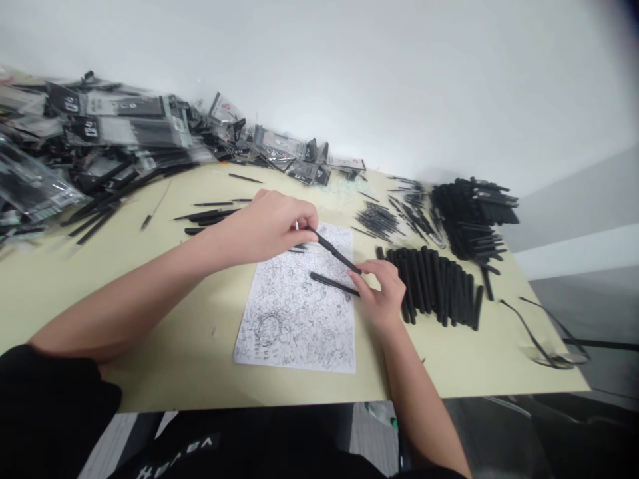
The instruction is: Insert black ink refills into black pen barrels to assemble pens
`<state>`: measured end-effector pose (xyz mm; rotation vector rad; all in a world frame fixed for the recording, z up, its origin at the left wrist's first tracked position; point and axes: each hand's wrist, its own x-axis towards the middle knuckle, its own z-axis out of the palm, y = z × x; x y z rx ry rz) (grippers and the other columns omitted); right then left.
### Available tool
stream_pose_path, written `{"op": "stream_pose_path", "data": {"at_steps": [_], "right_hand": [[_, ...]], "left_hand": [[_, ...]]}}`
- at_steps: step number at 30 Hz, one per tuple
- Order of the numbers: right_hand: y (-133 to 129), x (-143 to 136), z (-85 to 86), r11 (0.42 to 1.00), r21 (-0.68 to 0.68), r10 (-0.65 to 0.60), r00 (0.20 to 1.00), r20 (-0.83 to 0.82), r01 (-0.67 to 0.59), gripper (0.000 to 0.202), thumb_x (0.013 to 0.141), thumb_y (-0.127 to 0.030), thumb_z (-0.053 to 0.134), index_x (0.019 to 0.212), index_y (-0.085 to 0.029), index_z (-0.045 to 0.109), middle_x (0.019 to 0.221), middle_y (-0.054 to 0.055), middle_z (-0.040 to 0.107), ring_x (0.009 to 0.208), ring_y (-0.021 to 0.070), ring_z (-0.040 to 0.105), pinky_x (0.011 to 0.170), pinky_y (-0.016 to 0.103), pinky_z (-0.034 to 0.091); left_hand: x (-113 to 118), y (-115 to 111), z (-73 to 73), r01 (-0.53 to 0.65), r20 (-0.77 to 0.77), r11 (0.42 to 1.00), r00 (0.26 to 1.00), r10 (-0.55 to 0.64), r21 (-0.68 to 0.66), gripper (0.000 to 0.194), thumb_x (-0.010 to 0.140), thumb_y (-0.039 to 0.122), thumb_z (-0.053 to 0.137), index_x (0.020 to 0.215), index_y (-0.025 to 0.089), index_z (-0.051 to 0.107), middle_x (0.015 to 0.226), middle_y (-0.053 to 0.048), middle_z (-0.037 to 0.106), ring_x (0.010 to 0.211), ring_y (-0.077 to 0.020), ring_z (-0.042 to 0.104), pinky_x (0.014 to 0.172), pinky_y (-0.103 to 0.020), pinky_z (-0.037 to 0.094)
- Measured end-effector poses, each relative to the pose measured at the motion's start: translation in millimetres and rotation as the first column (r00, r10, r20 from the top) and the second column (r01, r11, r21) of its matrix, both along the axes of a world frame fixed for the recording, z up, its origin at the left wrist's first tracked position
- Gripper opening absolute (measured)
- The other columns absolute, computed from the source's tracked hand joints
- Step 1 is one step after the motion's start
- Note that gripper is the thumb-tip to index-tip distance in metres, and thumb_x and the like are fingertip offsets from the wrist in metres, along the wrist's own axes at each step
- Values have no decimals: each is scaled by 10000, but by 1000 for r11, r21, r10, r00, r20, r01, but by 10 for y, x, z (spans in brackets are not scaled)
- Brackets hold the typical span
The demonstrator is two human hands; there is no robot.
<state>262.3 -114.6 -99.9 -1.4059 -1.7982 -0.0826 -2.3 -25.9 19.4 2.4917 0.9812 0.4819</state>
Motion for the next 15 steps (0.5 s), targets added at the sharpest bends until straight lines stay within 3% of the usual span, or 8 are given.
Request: {"op": "stream_pose_path", "data": {"at_steps": [15], "right_hand": [[10,47,-70,993,93,79,994,-73,-72,67,871,-293,713,912,-239,710,855,41,717,788,202,680,741,379,554]], "left_hand": [[14,-19,60,29,-25,996,999,-32,-83,168,884,326,589,861,188,683,815,-16,719,780,-160,627,819,-297,391]]}}
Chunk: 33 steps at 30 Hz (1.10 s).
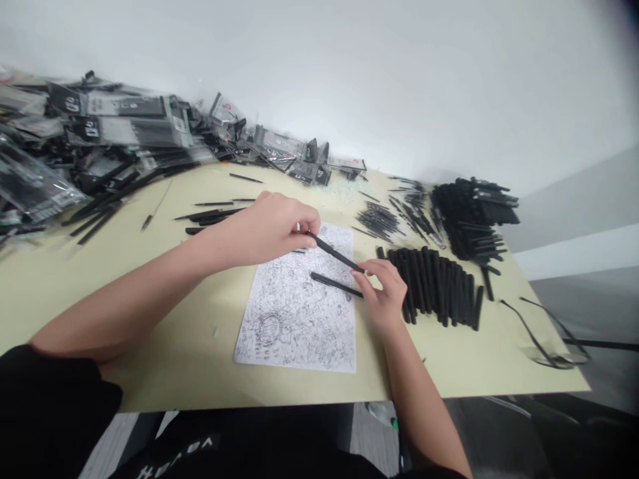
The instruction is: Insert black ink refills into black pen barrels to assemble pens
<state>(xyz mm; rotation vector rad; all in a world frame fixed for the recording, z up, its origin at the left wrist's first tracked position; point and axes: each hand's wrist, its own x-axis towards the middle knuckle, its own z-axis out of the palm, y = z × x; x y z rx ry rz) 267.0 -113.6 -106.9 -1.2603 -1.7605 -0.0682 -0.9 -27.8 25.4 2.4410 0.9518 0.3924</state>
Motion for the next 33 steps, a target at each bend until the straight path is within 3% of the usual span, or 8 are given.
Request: {"op": "stream_pose_path", "data": {"at_steps": [9,15,19,24,33], "right_hand": [[-11,-13,35,999,-46,-31,999,-28,29,128,877,-335,696,956,-235,683,791,20,698,693,175,645,709,368,554],[-42,-18,-16,994,-95,-74,983,-166,59,176,889,-346,656,1026,-235,646,800,12,705,734,178,680,758,375,565],[-47,-18,-36,992,-124,-21,964,-266,-13,179,918,-282,604,1092,-240,616,808,0,687,749,165,682,755,360,560],[-39,-70,31,987,-81,108,936,-334,-142,380,864,-244,658,1221,-254,527,897,11,673,757,155,640,761,374,550],[-19,-78,-7,993,-55,80,932,-355,-106,356,867,-196,662,1194,-265,541,900,7,683,787,153,659,782,362,549]], "left_hand": [[-4,-9,14,6,-6,1000,1000,-6,-10,163,883,314,578,858,190,680,804,-14,711,772,-161,620,828,-304,386],[-14,-5,14,8,-11,1000,1000,-8,11,158,879,317,581,874,195,681,819,-15,711,791,-165,624,833,-306,391],[-12,-2,-14,8,6,1000,1000,-9,14,166,888,318,572,873,197,684,794,-10,712,768,-159,624,833,-304,393],[-16,17,-31,-16,15,1000,1000,16,22,189,892,319,555,879,194,695,806,-16,720,758,-159,621,828,-302,395],[-25,29,-34,-38,13,999,999,38,21,193,892,317,552,875,198,703,795,-16,716,760,-164,619,826,-304,396]]}}
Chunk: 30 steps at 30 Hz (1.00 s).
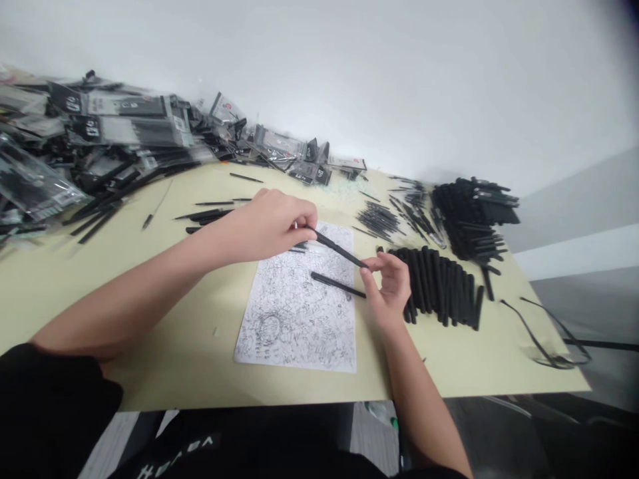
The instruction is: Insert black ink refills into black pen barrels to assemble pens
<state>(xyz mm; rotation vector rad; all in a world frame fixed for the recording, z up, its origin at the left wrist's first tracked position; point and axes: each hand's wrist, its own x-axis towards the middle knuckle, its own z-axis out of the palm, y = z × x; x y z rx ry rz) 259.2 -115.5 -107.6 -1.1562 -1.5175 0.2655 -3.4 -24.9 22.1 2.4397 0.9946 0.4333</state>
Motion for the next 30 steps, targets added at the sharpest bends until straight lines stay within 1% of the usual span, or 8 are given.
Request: {"op": "stream_pose_path", "data": {"at_steps": [6,9,11,15,20,25,28,30], "right_hand": [[-33,50,-65,992,-122,-1,1000,-22,-2,329,936,-251,571,1260,-257,511,883,14,691,756,164,694,690,341,566],[-32,12,-4,995,-91,32,999,8,-31,465,877,-261,660,1306,-266,480,1028,48,693,826,173,680,727,359,577],[-19,-21,40,999,-38,23,1000,19,-22,540,830,-236,713,1312,-282,476,1039,38,672,818,162,664,731,349,575],[-2,-33,42,1000,8,11,1000,7,-12,482,854,-199,678,1289,-283,487,876,-12,646,741,142,643,722,338,568],[-34,18,-36,994,-94,49,998,-37,-53,388,947,-225,550,1322,-266,459,766,-37,630,662,142,652,723,363,573],[-23,-13,18,997,-65,33,999,10,-32,503,861,-259,679,1309,-288,454,955,6,644,709,133,633,662,323,565],[-13,-24,39,999,-22,24,1000,5,-24,500,854,-218,682,1296,-292,462,902,-14,635,680,121,618,656,309,559],[-18,-11,21,998,-43,39,999,-5,-39,456,885,-213,642,1299,-281,463,856,-23,635,653,122,620,669,324,567]], "left_hand": [[1,-7,9,14,3,1000,1000,-14,-2,200,896,323,546,884,193,697,819,-18,721,765,-161,624,829,-303,405],[1,-7,17,12,3,1000,1000,-12,15,212,897,337,543,876,191,695,775,-14,711,729,-154,613,803,-296,407],[-2,-4,21,7,2,1000,1000,-7,21,213,894,341,546,873,192,696,760,-13,707,718,-154,609,788,-293,407],[-10,-1,25,6,3,1000,1000,-6,19,210,898,341,546,872,196,697,748,-12,704,713,-157,610,789,-296,409],[-8,-13,36,12,-2,1000,1000,-12,1,217,904,338,545,877,195,706,783,-22,712,755,-169,625,822,-304,408],[-13,-13,42,17,-10,1000,1000,-16,22,224,908,340,539,871,197,707,763,-19,708,748,-166,619,810,-295,402],[-16,-11,40,10,-12,1000,1000,-10,28,223,910,342,538,867,196,701,751,-13,702,717,-157,606,791,-290,402],[-14,-13,40,4,-16,1000,1000,-4,23,224,911,337,534,863,194,699,751,-12,700,706,-154,599,789,-292,401]]}}
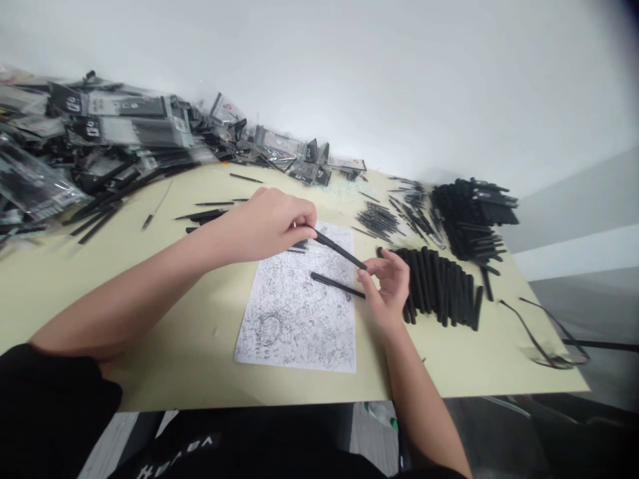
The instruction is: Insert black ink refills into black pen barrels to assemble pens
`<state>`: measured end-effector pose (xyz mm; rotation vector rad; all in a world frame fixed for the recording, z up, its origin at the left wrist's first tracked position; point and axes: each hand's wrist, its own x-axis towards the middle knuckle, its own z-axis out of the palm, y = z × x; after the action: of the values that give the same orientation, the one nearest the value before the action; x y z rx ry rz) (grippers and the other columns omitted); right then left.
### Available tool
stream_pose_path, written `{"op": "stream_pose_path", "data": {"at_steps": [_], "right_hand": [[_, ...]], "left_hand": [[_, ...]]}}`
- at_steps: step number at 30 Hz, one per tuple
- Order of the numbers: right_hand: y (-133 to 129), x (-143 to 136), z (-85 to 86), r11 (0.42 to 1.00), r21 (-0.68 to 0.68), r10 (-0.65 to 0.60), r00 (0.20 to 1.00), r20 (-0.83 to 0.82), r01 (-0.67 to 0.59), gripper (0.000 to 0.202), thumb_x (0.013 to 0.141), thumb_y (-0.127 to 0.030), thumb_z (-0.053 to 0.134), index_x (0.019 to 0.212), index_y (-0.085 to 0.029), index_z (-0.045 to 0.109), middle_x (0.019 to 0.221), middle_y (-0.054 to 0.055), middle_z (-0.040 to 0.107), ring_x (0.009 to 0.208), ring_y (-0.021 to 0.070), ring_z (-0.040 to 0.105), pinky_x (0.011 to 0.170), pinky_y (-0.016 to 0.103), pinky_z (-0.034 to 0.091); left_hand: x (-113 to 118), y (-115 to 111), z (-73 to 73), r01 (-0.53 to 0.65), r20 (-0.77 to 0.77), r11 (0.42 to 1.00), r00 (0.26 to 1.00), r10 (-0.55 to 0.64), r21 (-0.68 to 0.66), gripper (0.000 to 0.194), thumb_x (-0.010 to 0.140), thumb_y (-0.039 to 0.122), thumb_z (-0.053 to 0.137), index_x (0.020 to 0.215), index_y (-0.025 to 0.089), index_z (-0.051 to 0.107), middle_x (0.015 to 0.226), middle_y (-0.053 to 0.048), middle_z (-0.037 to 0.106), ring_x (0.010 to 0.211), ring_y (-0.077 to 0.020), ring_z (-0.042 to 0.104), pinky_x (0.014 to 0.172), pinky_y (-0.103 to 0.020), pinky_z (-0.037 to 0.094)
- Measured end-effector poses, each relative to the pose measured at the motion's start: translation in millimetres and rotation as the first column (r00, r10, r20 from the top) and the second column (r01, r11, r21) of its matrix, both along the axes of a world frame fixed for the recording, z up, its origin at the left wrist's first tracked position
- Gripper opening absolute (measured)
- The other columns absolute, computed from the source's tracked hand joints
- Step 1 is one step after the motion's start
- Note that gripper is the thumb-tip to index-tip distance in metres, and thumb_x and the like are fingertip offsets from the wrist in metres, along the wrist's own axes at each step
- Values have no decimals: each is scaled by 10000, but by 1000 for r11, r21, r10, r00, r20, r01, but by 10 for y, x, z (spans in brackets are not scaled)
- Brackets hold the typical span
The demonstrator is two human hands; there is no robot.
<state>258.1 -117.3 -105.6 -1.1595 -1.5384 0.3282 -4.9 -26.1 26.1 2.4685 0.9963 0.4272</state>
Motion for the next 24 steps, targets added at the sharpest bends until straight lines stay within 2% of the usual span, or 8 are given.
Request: {"op": "stream_pose_path", "data": {"at_steps": [4,7,10,16,21,24], "right_hand": [[-15,28,-48,997,-71,40,999,-25,-42,385,954,-225,532,1326,-272,447,786,-37,613,626,126,629,679,344,582],[-8,14,-34,998,-48,28,1000,-9,-28,462,897,-237,626,1320,-288,448,931,0,627,683,123,624,632,311,567],[3,-5,-4,1000,4,14,1000,-7,-14,492,861,-227,670,1295,-298,451,921,-1,610,745,139,627,606,296,562],[-14,14,-37,996,-66,56,998,-17,-57,377,960,-239,522,1320,-277,418,762,-46,608,555,112,595,573,308,560],[-14,-9,-13,997,-26,77,997,-26,-78,603,836,-223,713,1346,-300,401,944,-5,647,667,121,631,618,308,572],[-15,-16,3,999,-22,46,999,-29,-47,552,855,-210,688,1324,-300,411,899,-21,652,623,109,617,602,295,564]], "left_hand": [[7,-7,3,11,1,1000,1000,-11,-15,228,911,339,530,863,193,699,753,-16,701,714,-157,599,804,-299,398],[3,-6,2,12,2,1000,1000,-12,-13,232,913,346,528,858,195,695,749,-17,702,712,-156,599,807,-301,397],[-4,-2,-1,10,9,1000,1000,-10,-5,243,914,363,526,860,198,697,752,-18,705,710,-154,598,796,-296,400],[1,-4,-4,29,7,999,1000,-29,-14,264,916,371,509,873,200,705,756,-20,711,720,-158,607,809,-296,410],[1,-5,-3,14,-14,1000,1000,-14,-9,250,916,360,517,858,196,696,748,-21,709,712,-158,599,813,-302,405],[-1,-5,-3,15,-12,1000,1000,-15,1,264,923,368,507,865,197,699,744,-22,708,704,-158,595,814,-303,409]]}}
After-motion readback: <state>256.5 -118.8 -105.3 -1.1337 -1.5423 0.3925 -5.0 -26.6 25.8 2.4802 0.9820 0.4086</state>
